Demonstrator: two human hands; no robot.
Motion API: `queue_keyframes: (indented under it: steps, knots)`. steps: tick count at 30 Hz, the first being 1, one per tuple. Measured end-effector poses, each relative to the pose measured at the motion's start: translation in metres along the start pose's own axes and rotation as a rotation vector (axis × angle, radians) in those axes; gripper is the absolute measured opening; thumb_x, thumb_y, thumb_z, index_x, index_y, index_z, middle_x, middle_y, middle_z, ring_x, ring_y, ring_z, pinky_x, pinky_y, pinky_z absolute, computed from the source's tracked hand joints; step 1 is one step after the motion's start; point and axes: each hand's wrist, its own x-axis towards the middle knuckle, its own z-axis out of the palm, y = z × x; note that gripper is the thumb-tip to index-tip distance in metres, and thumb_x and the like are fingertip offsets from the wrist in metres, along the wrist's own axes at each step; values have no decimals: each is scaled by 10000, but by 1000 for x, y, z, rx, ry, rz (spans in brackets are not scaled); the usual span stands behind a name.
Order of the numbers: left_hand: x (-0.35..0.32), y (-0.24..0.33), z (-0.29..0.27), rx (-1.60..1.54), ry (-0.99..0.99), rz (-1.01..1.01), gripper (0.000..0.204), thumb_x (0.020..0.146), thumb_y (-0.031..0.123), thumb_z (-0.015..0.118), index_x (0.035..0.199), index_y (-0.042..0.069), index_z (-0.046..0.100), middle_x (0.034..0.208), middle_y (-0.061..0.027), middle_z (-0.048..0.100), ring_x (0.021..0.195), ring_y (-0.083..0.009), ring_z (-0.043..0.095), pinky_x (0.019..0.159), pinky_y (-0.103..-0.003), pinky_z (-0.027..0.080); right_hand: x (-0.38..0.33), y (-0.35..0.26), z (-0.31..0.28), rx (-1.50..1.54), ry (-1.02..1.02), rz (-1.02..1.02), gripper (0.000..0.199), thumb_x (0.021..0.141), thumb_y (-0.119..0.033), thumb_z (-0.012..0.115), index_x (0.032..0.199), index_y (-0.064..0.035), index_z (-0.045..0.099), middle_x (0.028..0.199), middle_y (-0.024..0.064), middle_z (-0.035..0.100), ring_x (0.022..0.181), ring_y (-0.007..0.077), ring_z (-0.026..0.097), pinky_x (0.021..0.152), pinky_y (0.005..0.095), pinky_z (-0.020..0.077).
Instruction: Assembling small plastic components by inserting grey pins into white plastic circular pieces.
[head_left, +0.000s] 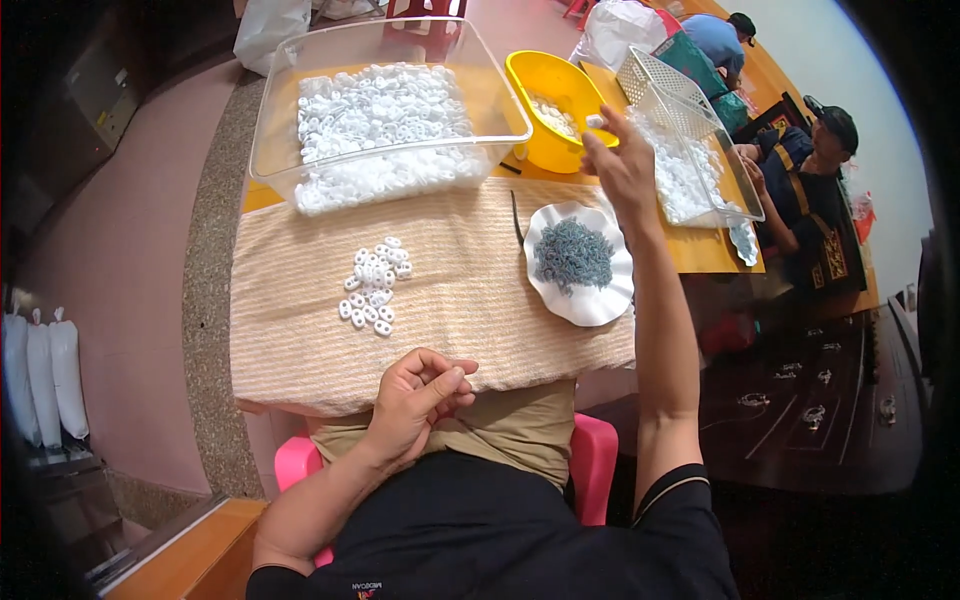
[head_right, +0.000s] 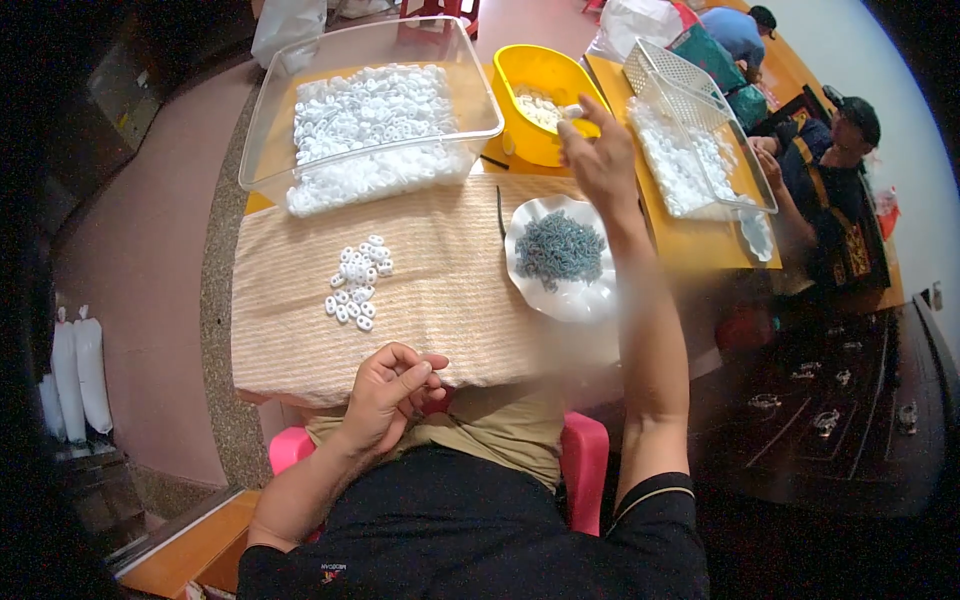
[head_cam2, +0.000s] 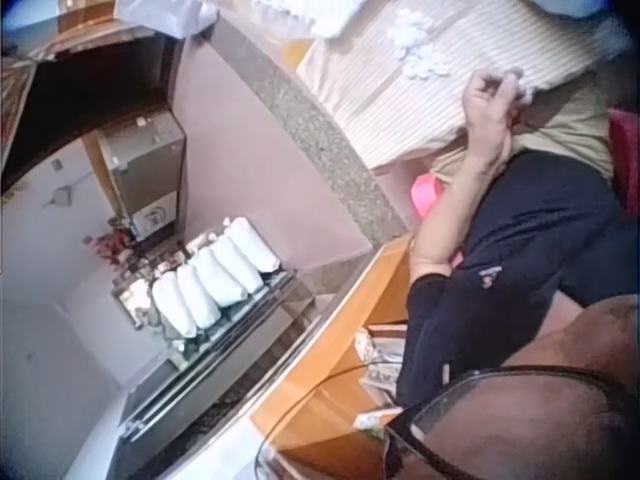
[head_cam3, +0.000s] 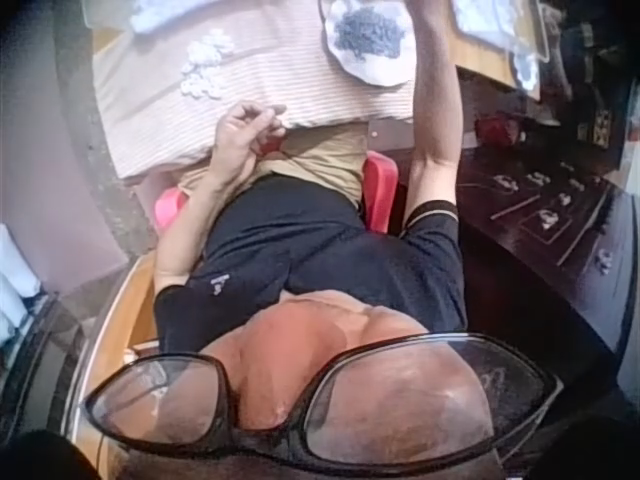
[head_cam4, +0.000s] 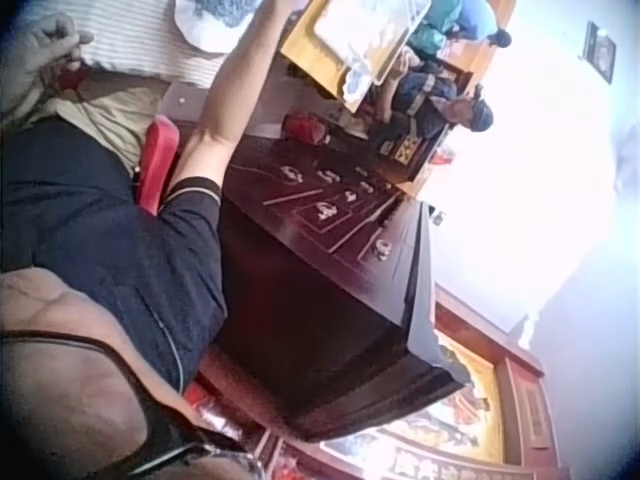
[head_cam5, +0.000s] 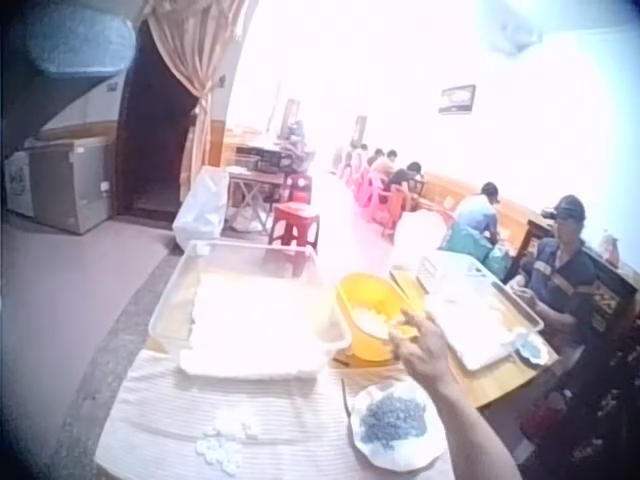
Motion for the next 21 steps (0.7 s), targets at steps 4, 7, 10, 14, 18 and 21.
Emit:
queue_keyframes:
  steps: [4, 7, 10, 14, 18, 21]
  knots:
    - [2, 2, -2, -12, 9, 1, 73, 901, 63, 629, 941, 57, 569, 1063, -129, 644, 794, -110, 638, 730, -258, 565, 13, 10, -3, -89, -72, 98, 431, 899, -132, 638, 1280, 35, 523, 1113, 153, 617, 698, 124, 617, 637, 242, 555]
    - [1, 4, -1, 1, 20, 10, 71, 904, 63, 623, 947, 45, 569, 1065, -130, 642, 799, -108, 634, 738, -256, 561, -14, 5, 13, -41, -157, 85, 333, 892, -114, 644, 1189, 28, 597, 950, 93, 656, 686, 97, 598, 615, 217, 512]
    - [2, 4, 0, 9, 3, 9, 79, 905, 66, 624, 950, 35, 568, 1070, -138, 638, 812, -107, 631, 750, -253, 558, -53, 0, 37, 79, -327, -3, 210, 869, -82, 673, 1049, 26, 663, 810, 21, 655, 678, 76, 570, 626, 210, 464]
    - [1, 2, -1, 28, 15, 2, 75, 903, 54, 617, 942, 38, 556, 1059, -134, 633, 812, -109, 630, 737, -262, 571, -94, -23, 88, -26, -536, -94, 160, 846, -67, 682, 992, -2, 679, 819, 60, 676, 664, 98, 583, 613, 236, 476]
    - [1, 1, 0, 28, 10, 1, 75, 905, 53, 615, 948, 40, 555, 1060, -135, 637, 798, -107, 637, 728, -253, 574, -103, -31, 114, -213, -639, -277, 204, 803, -121, 691, 979, -17, 679, 878, 147, 668, 726, 264, 651, 666, 357, 515]
    - [1, 0, 0, 16, 3, 4, 71, 908, 53, 609, 951, 43, 553, 1056, -138, 643, 791, -105, 640, 727, -253, 574, -108, -31, 127, -349, -758, -337, 220, 822, -182, 649, 994, -45, 666, 963, 129, 645, 841, 310, 634, 743, 402, 500]
